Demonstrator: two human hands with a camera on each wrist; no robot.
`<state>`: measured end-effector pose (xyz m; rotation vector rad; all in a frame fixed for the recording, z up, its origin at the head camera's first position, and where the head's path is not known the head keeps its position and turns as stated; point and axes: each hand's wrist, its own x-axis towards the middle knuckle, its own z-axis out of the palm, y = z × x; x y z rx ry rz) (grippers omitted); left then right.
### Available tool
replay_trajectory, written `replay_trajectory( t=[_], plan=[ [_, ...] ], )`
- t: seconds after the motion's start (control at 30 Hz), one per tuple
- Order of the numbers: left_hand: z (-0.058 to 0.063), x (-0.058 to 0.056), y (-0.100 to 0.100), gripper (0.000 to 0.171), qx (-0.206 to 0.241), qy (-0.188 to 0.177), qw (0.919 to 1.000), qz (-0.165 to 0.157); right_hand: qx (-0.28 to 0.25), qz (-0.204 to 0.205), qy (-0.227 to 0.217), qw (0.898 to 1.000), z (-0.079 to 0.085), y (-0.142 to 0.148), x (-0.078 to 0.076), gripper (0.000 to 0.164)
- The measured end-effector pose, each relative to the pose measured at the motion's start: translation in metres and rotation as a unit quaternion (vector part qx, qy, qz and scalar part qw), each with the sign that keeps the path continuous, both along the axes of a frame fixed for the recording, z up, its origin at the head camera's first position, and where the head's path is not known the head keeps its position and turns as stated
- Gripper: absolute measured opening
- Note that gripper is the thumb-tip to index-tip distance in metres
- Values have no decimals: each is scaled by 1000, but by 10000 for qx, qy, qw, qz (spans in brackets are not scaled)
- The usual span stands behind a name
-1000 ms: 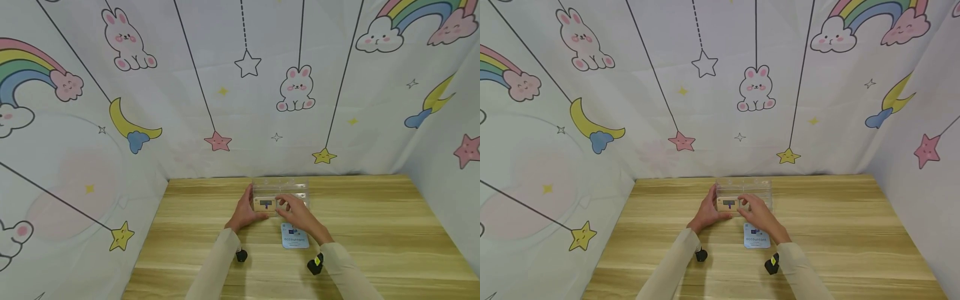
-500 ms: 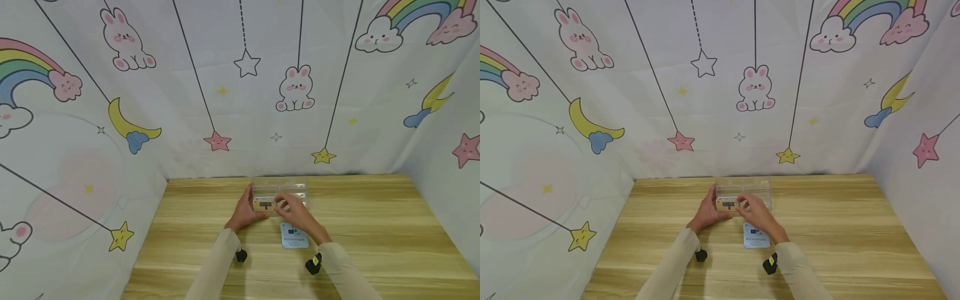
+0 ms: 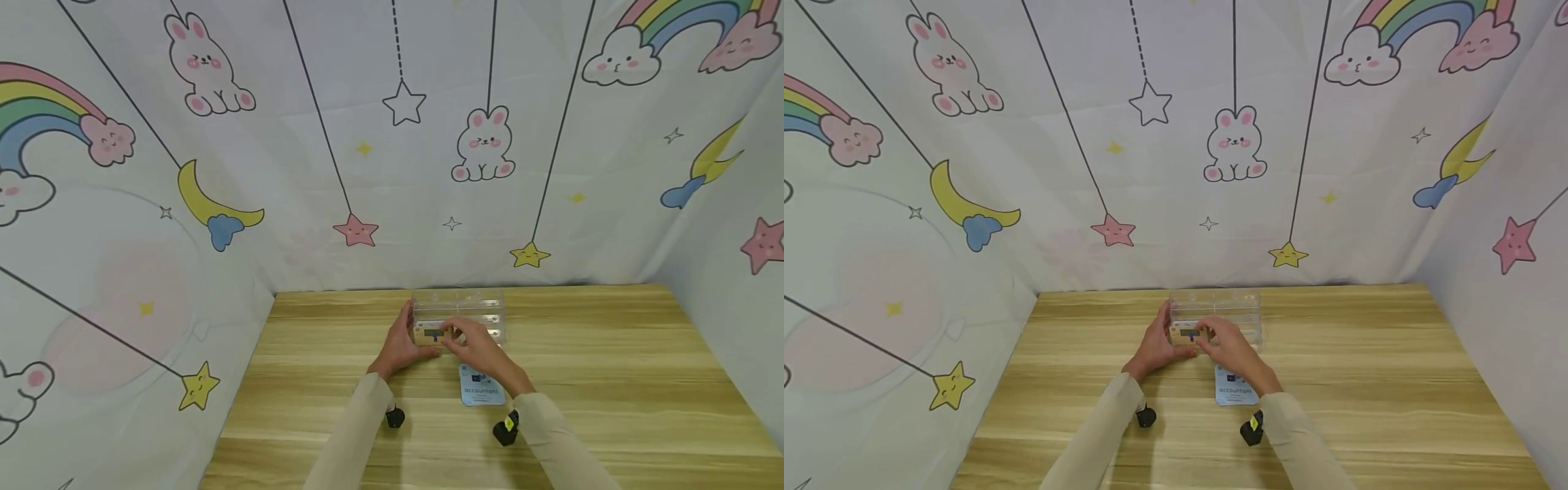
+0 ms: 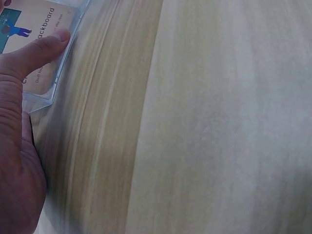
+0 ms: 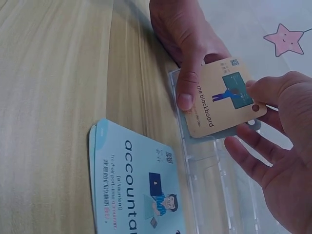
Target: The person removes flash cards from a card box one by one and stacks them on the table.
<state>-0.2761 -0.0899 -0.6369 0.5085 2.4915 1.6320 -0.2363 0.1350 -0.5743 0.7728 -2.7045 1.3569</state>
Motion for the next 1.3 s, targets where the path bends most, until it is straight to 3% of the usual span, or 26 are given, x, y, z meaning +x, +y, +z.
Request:
replay_trajectory(
  t=[0.5,0.83,1.3],
  plan=[
    [-2,-1,2,130,65,158,9998,47,69,-159,-13,9998,20,-3,-2,28],
    [-1,-3,2,126,-123,238,9996,107,-136,-123,312,9993,31,1,0,30],
    [1,0,2,131,-211,-8,9997,135,-69,-354,161,9992,38,23,15,31]
  ],
)
